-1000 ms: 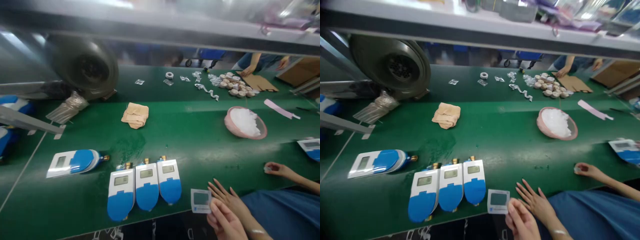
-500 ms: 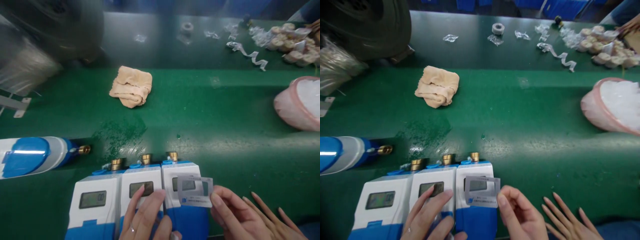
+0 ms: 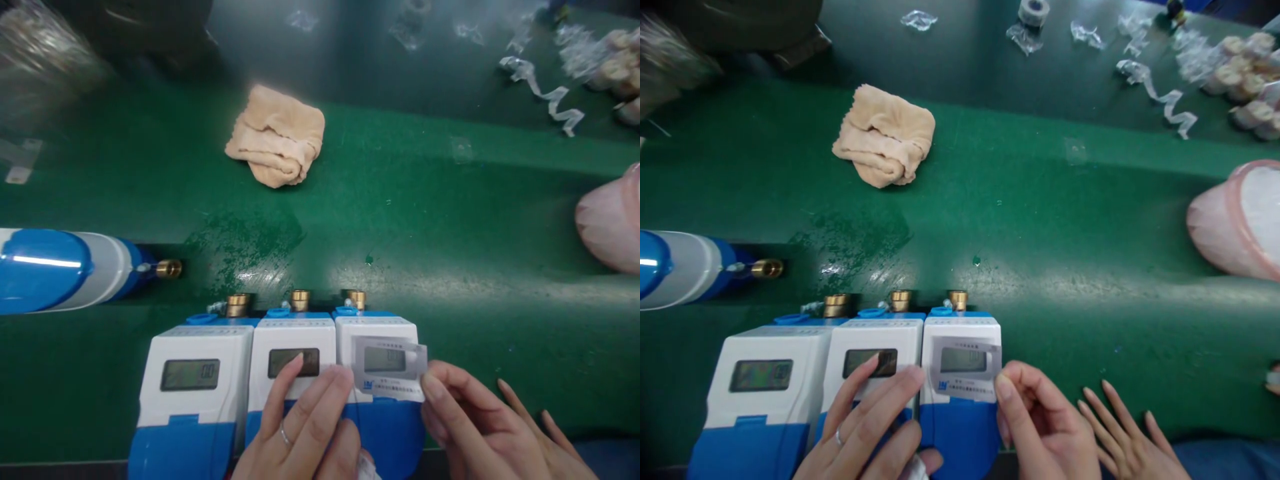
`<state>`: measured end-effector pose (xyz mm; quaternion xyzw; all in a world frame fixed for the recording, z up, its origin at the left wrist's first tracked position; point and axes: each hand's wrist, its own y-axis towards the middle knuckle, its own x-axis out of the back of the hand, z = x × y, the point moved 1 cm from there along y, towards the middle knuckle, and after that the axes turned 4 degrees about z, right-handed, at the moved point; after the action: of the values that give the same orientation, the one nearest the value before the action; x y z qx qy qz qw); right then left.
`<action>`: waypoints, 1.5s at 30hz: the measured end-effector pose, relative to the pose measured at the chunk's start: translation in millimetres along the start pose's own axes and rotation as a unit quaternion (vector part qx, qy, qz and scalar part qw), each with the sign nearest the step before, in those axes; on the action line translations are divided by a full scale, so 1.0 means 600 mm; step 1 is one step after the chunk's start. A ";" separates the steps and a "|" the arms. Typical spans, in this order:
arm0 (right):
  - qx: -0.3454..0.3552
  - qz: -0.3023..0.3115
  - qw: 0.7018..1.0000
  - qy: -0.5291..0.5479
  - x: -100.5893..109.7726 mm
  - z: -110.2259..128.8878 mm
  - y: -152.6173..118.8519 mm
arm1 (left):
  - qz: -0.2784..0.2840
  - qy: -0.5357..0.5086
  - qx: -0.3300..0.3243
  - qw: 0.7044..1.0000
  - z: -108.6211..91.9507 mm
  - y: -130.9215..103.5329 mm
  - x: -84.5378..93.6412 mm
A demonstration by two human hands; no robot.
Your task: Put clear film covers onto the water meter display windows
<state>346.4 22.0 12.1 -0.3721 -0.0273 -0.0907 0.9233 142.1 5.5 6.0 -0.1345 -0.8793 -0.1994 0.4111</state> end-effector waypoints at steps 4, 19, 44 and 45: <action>0.018 -0.019 0.999 -0.025 -0.008 0.011 -0.001 | 0.002 -0.006 0.018 1.000 -0.004 0.001 0.000; 0.005 -0.014 0.999 -0.029 -0.015 0.017 -0.003 | 0.008 -0.016 0.004 1.000 -0.001 0.009 0.002; 0.016 -0.035 0.998 -0.043 -0.014 0.014 -0.006 | 0.039 -0.021 0.040 0.998 -0.002 0.003 0.008; 0.018 -0.035 0.998 -0.046 -0.015 0.015 -0.006 | 0.040 -0.021 0.036 0.998 -0.002 0.004 0.008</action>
<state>337.3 26.6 20.0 -0.3584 -0.0846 -0.1047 0.9238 140.8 7.2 11.0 -0.1585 -0.8881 -0.1479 0.4052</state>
